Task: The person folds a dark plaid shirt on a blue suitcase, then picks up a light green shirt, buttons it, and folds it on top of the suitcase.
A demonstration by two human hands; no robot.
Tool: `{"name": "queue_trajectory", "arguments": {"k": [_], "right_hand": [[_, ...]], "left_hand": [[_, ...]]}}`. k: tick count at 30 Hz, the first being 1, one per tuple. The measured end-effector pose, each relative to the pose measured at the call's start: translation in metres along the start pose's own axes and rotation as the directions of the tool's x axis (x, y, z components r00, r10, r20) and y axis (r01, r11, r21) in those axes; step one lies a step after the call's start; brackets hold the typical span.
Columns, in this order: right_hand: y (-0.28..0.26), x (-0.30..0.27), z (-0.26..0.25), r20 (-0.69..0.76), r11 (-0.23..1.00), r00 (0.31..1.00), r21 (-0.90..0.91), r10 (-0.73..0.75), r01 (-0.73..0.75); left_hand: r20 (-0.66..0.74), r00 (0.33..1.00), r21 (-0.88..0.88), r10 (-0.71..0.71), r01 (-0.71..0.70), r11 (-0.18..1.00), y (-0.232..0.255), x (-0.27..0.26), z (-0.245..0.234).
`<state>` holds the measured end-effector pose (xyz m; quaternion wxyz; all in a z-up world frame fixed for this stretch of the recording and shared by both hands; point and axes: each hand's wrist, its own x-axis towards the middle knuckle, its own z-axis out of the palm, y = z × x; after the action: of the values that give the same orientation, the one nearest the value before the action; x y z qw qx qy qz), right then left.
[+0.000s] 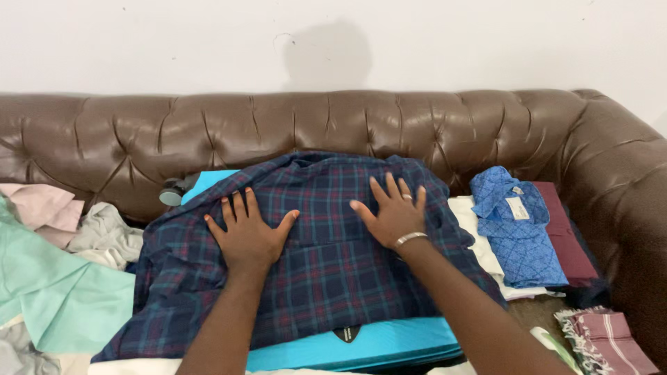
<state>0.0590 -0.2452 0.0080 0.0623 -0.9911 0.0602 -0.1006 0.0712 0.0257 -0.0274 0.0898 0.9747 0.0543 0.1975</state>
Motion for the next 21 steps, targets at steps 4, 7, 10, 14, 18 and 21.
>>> {"name": "queue_trajectory", "arguments": {"k": [4, 7, 10, 14, 18, 21], "right_hand": [[0.053, -0.040, -0.003, 0.047, 0.992, 0.993, -0.063, 0.111, -0.108], [0.108, -0.038, -0.001, 0.121, 0.937, 0.940, 0.106, 0.320, -0.333], [0.164, -0.026, 0.017, 0.008, 0.828, 0.924, 0.442, 0.382, -0.346], [0.194, -0.033, 0.031, 0.205, 0.859, 0.883, 0.219, 0.423, -0.462], [0.180, -0.053, 0.034, 0.056, 0.865, 0.885, 0.191, 0.463, -0.465], [0.183, -0.053, 0.022, -0.035, 0.854, 0.884, 0.280, 0.466, -0.439]], "left_hand": [[-0.030, 1.000, -0.031, 0.002, -0.003, 1.000, -0.002, 0.002, 0.004], [-0.088, 0.996, -0.036, 0.015, -0.018, 0.999, -0.003, 0.002, 0.007], [-0.161, 0.986, -0.054, 0.032, -0.041, 0.998, -0.002, 0.001, 0.007], [-0.184, 0.983, -0.080, 0.020, -0.036, 0.996, -0.005, 0.002, 0.007], [-0.174, 0.984, -0.105, 0.034, -0.053, 0.993, -0.008, 0.002, 0.008], [-0.229, 0.968, -0.131, 0.101, -0.134, 0.982, -0.013, -0.009, -0.010]]}}
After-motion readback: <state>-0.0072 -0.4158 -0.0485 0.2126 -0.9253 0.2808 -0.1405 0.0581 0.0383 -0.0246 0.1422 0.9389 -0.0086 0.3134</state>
